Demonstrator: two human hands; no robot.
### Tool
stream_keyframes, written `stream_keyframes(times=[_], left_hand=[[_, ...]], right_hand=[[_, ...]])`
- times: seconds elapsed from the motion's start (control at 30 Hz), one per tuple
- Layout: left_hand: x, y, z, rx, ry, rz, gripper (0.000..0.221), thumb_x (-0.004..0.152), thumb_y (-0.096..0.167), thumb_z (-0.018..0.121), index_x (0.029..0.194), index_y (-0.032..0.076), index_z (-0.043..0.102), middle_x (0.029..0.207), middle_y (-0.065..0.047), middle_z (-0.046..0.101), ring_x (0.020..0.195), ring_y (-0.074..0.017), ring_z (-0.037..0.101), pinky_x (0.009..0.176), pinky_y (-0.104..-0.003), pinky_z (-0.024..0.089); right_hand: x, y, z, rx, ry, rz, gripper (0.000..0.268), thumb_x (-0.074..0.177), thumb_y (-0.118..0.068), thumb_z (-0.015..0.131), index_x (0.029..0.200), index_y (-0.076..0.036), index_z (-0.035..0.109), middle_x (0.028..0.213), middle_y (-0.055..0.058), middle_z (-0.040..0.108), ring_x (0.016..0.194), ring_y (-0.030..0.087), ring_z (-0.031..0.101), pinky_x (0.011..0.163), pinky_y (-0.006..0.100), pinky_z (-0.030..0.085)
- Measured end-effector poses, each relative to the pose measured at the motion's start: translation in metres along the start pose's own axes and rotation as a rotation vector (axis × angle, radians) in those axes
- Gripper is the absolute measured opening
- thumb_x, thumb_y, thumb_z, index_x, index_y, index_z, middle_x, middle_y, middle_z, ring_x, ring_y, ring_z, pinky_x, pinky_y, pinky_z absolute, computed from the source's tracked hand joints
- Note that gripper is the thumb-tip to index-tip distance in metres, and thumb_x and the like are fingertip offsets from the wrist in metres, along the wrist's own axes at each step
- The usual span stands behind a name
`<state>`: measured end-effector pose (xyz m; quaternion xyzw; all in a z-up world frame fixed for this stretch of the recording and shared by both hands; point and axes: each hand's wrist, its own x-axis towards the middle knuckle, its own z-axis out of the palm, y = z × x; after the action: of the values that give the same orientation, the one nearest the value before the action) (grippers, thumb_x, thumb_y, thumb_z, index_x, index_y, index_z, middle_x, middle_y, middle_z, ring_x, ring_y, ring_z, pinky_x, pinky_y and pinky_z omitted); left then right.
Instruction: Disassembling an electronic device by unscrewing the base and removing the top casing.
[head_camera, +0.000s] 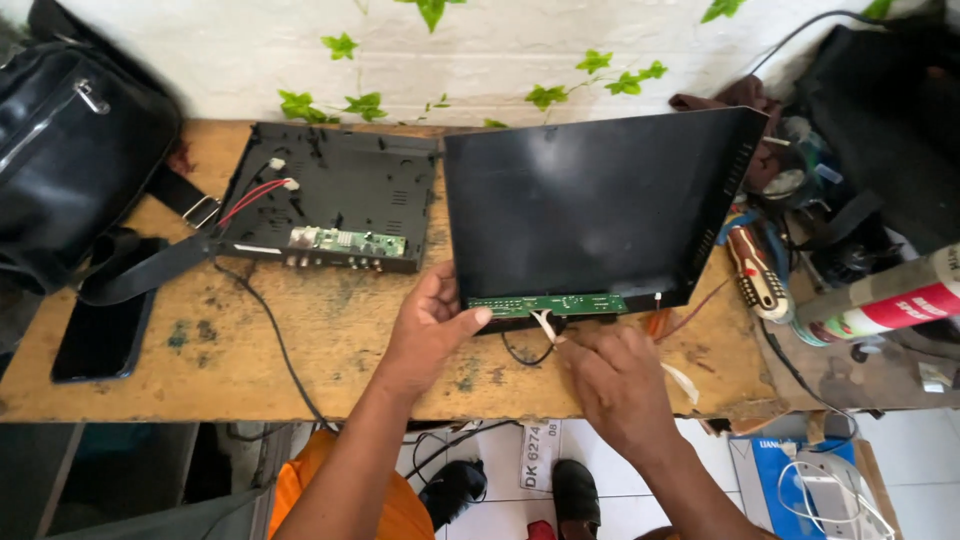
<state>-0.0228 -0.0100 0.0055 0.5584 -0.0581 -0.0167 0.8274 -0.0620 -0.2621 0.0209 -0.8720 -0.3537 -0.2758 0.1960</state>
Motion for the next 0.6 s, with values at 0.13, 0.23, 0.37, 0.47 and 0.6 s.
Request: stream_keyframes(times=[0.13,0.23,0.37,0.47,0.6], left_hand=[[0.0,0.001,0.001,0.01,-0.022,0.033,0.063,0.085,0.01,0.078,0.142,0.005,0.052,0.138,-0.014,0.065,0.126,-0.022,0.062,0.11,-0.035,0.049],[0.002,-0.004,-0.001,-0.022,-0.001,0.011,0.065,0.083,0.008,0.078,0.142,0.006,0.052,0.14,-0.015,0.064,0.13,-0.024,0.061,0.113,-0.037,0.048],[0.0,-0.008,-0.005,-0.03,-0.012,0.056,0.056,0.086,0.005,0.078,0.137,0.008,0.056,0.135,-0.011,0.066,0.126,-0.0212,0.062,0.111,-0.037,0.049],[0.005,-0.012,-0.006,-0.055,-0.003,0.1,0.055,0.083,-0.001,0.08,0.132,0.009,0.058,0.121,-0.008,0.072,0.111,-0.0168,0.068,0.099,-0.034,0.057],[0.003,-0.003,0.001,-0.089,-0.034,0.158,0.057,0.08,-0.008,0.081,0.131,0.008,0.061,0.111,-0.006,0.076,0.099,-0.012,0.071,0.088,-0.03,0.062]], right_hand=[[-0.005,0.003,-0.005,0.124,-0.021,0.102,0.021,0.102,-0.016,0.054,0.117,-0.012,0.069,0.114,0.004,0.069,0.1,0.027,0.06,0.082,0.042,0.042],[-0.003,0.006,-0.01,0.199,0.072,0.261,0.025,0.1,-0.024,0.062,0.113,-0.008,0.074,0.107,0.006,0.074,0.099,0.024,0.063,0.084,0.036,0.05],[-0.009,0.014,-0.016,0.08,0.188,0.42,0.014,0.097,-0.016,0.064,0.101,-0.008,0.075,0.099,0.007,0.075,0.092,0.023,0.068,0.08,0.036,0.052],[-0.014,0.027,-0.014,0.085,0.204,0.586,0.019,0.094,-0.018,0.072,0.108,-0.006,0.075,0.096,0.011,0.074,0.088,0.028,0.071,0.074,0.038,0.055],[-0.003,0.032,-0.02,0.169,0.134,0.68,0.027,0.089,-0.015,0.08,0.113,-0.003,0.079,0.085,0.02,0.073,0.08,0.042,0.072,0.069,0.049,0.058]])
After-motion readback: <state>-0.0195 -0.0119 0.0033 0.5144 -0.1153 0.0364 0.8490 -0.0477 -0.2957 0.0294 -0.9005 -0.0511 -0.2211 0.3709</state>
